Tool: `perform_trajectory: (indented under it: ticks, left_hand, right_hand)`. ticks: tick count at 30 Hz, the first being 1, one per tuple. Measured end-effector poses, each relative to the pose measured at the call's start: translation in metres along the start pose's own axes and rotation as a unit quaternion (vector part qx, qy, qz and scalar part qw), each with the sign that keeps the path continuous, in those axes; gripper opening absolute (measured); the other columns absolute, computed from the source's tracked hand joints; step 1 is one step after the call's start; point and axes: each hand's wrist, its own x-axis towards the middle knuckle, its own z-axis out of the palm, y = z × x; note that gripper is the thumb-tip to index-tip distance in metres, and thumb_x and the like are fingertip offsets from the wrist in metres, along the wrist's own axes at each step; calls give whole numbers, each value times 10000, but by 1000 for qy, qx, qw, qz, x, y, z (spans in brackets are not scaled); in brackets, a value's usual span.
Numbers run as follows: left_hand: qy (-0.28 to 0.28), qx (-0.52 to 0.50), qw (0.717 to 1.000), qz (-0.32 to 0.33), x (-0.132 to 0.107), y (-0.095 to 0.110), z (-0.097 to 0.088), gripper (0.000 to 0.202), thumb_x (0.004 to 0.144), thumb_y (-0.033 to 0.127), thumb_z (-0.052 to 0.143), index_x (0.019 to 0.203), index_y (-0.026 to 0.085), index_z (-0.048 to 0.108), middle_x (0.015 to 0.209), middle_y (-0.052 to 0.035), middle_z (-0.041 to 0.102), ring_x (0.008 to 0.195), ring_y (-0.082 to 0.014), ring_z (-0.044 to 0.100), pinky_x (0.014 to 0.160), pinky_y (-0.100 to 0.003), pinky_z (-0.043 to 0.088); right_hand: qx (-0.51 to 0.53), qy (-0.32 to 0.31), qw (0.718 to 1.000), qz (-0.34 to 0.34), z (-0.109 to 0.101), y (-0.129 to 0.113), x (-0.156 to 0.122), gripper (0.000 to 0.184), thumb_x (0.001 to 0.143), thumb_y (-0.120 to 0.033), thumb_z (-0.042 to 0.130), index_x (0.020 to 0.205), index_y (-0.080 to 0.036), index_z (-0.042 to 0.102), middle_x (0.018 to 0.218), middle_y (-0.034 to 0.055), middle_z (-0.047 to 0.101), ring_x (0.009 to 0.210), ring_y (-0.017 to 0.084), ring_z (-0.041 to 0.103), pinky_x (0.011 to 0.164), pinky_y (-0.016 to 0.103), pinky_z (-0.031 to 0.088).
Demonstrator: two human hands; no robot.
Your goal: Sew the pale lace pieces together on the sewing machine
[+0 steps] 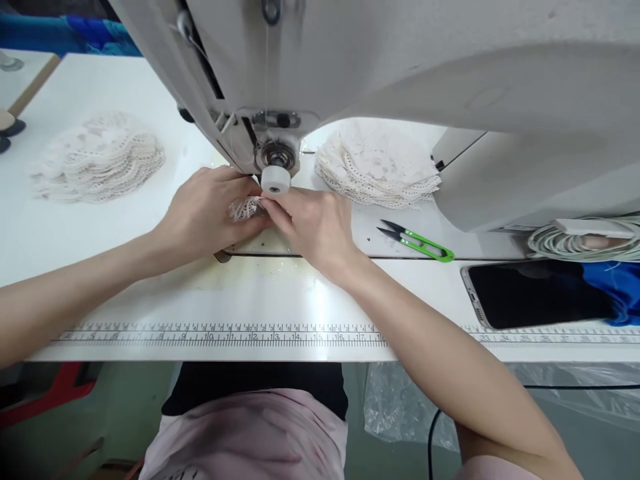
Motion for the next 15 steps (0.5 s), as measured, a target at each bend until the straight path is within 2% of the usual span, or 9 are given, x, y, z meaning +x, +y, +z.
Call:
perform_trajectory:
  ticks: [3,7,12,15]
  left_hand:
    - [40,-7,999,-13,0,0,7,181,866,296,583,929,172,699,928,-58,697,896,-268,654,824,-429,483]
    - [20,-27,999,-5,-2,-2,7,194,834,181,537,926,197,707,989,-52,709,922,-256,651,825,-427,473]
    - [27,-18,999,15,0,-4,0,195,867,329,583,877,195,724,927,-47,719,906,-256,652,865,-451,459]
    - [6,-11,997,80,2,-12,-7,236,923,324,535,868,205,731,930,-34,723,921,-239,651,886,-435,457]
  right_hand:
    - [-1,3,1000,-6,0,0,1,292,959,-345,530,816,-214,748,632,-44,683,514,84,545,502,227,299]
    - [-1,3,1000,-8,-1,0,1,307,964,-354,526,809,-213,751,603,-42,669,500,81,530,494,226,285]
    - [0,6,1000,-8,-3,-2,2,276,952,-324,548,816,-207,758,592,-43,671,488,84,534,484,225,285]
    - [6,-2,1000,-1,-3,-2,1,282,957,-338,544,826,-208,758,608,-41,687,498,88,551,488,230,302]
